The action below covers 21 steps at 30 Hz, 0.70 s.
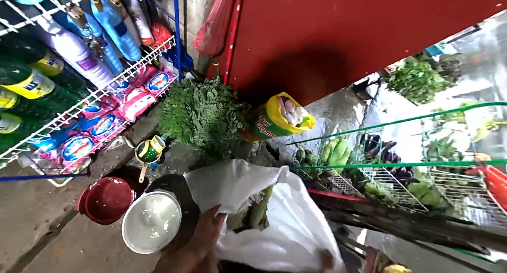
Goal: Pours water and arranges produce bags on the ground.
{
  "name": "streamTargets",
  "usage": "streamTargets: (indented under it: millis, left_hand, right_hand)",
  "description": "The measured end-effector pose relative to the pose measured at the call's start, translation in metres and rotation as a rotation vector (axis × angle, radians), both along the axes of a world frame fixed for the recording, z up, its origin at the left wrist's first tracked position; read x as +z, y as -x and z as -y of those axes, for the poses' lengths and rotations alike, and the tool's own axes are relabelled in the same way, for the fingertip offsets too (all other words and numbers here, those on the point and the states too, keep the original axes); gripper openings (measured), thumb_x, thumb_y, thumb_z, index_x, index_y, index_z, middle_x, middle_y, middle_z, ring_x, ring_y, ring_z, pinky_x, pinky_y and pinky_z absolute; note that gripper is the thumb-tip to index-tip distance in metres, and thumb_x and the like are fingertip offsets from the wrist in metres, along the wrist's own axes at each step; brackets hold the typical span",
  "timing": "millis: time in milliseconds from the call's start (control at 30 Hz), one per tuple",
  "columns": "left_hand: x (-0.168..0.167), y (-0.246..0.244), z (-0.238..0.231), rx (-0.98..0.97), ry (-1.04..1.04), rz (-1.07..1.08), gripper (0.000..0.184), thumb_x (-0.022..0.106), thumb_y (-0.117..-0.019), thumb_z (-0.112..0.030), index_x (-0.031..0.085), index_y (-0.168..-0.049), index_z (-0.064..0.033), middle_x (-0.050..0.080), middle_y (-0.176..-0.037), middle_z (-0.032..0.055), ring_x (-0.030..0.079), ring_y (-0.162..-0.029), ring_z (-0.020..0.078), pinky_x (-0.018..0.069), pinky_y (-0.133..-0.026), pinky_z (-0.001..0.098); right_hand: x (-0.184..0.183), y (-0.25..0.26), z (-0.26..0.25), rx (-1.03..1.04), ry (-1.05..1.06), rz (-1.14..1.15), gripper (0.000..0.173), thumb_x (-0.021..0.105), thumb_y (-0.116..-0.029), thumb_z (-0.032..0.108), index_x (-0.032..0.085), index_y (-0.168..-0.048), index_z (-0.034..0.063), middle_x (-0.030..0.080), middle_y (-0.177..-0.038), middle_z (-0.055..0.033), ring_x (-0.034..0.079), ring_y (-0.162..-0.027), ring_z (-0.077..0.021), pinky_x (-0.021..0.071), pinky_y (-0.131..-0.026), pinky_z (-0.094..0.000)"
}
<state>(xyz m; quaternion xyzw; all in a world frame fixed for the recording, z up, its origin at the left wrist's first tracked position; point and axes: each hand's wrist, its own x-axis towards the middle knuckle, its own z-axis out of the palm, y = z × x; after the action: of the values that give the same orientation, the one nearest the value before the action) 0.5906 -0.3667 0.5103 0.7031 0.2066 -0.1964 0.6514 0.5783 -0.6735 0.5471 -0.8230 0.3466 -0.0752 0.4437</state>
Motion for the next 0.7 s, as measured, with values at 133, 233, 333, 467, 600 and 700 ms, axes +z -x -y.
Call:
streamTargets:
  millis: [133,233,333,467,600,700]
  left_hand:
    - [-0.142,-0.021,0.038,-0.277,-0.164,-0.254,0.044,0.044,-0.1100,-0.030,0.062,-0.134,0.0015,0.064,-0.130,0.0260,0.060,-0.126,0.0386,0.0426,-0.111,0.0571]
    - [-0.143,-0.065,0.074,-0.349,-0.170,-0.209,0.044,0.044,-0.1096,-0.031,0.064,-0.131,0.0009,0.066,-0.127,0.0251,0.061,-0.124,0.0380,0.0437,-0.109,0.0571]
    - [-0.109,-0.113,0.109,-0.368,-0.127,-0.161,0.042,0.045,-0.1097,-0.029,0.065,-0.126,0.0039,0.067,-0.122,0.0262,0.063,-0.119,0.0375,0.0450,-0.107,0.0548]
    - [-0.070,-0.162,0.143,-0.393,-0.051,-0.045,0.040,0.046,-0.1093,-0.026,0.066,-0.122,0.0063,0.068,-0.117,0.0261,0.065,-0.115,0.0360,0.0466,-0.105,0.0513]
    - [-0.043,-0.195,0.164,-0.423,0.037,-0.001,0.039,0.046,-0.1095,-0.025,0.066,-0.124,0.0054,0.068,-0.117,0.0246,0.065,-0.113,0.0330,0.0474,-0.103,0.0486]
    - [-0.047,-0.230,0.166,-0.282,0.001,0.010,0.040,0.044,-0.1102,-0.025,0.063,-0.128,0.0068,0.066,-0.122,0.0274,0.063,-0.117,0.0356,0.0464,-0.106,0.0502]
  right_hand:
    - [-0.139,0.015,0.040,0.052,-0.035,-0.356,0.041,0.052,-0.1051,0.018,0.055,-0.137,-0.0086,0.065,-0.123,-0.0308,0.066,-0.112,-0.0382,0.0521,-0.099,-0.0569]
    - [-0.167,-0.016,0.065,-0.038,-0.042,-0.227,0.038,0.052,-0.1038,0.014,0.058,-0.133,-0.0092,0.066,-0.120,-0.0294,0.066,-0.109,-0.0367,0.0526,-0.097,-0.0555]
    - [-0.126,-0.059,0.088,-0.192,-0.100,-0.072,0.035,0.050,-0.1051,0.015,0.057,-0.130,-0.0088,0.066,-0.114,-0.0244,0.067,-0.100,-0.0275,0.0558,-0.090,-0.0481]
    - [-0.060,-0.095,0.101,-0.290,-0.106,0.026,0.034,0.046,-0.1064,0.013,0.054,-0.132,-0.0080,0.064,-0.111,-0.0172,0.065,-0.094,-0.0139,0.0558,-0.086,-0.0358]
    - [-0.005,-0.104,0.111,-0.291,-0.070,0.037,0.038,0.043,-0.1074,0.012,0.047,-0.138,-0.0098,0.061,-0.117,-0.0134,0.063,-0.099,-0.0057,0.0538,-0.091,-0.0269]
    - [0.005,-0.125,0.106,-0.227,-0.095,0.123,0.033,0.048,-0.1045,0.009,0.050,-0.131,-0.0094,0.063,-0.105,-0.0042,0.065,-0.090,0.0013,0.0565,-0.085,-0.0205]
